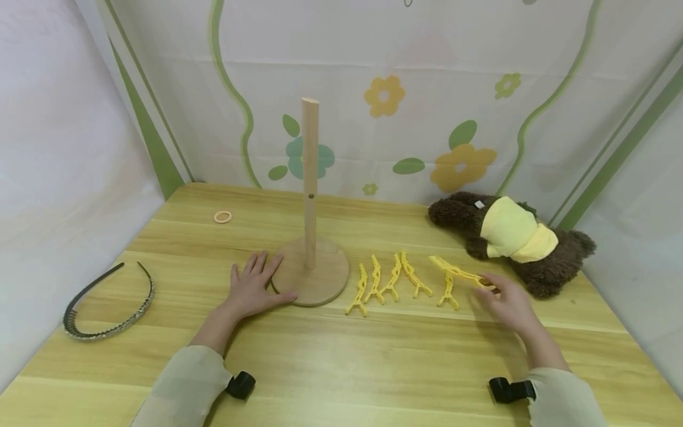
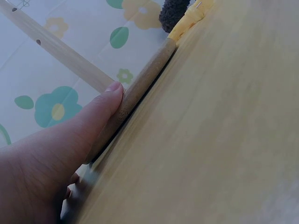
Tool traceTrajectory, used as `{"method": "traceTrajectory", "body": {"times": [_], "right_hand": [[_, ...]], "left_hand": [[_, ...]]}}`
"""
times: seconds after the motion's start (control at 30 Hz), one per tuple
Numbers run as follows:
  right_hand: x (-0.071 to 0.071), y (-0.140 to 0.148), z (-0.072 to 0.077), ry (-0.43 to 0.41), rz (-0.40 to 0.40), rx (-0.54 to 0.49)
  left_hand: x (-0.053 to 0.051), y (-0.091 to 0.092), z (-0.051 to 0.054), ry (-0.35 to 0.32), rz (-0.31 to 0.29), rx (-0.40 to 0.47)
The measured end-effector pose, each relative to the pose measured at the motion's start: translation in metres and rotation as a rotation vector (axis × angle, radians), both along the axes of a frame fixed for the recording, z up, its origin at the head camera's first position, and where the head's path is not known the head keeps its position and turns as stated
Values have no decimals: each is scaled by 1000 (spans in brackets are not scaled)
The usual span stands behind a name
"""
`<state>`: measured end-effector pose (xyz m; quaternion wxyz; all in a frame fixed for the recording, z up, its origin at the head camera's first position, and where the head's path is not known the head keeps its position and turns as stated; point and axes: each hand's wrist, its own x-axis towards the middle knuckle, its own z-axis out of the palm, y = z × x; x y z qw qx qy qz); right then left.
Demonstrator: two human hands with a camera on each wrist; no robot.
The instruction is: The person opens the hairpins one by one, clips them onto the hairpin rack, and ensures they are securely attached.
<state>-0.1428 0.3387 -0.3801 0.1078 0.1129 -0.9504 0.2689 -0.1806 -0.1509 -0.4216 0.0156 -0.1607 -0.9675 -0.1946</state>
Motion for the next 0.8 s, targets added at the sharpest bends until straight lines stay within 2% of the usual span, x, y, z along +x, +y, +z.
{"method": "traceTrajectory", "body": {"times": [0.13, 0.33, 0.47, 0.63, 0.8], "right_hand": [[-6, -14, 5, 50, 33, 36], [-19, -39, 13, 114, 59, 24], [-29, -60, 17, 105, 81, -7], [-43, -90, 18, 118, 155, -69], [-53, -124, 15, 63, 211, -132]], "left_hand": [[0, 0, 1, -1, -1, 2], [0, 0, 1, 2, 1, -5], [0, 0, 1, 0, 1, -3], [1, 0, 2, -8, 1, 3], [1, 0, 2, -1, 1, 6]]}}
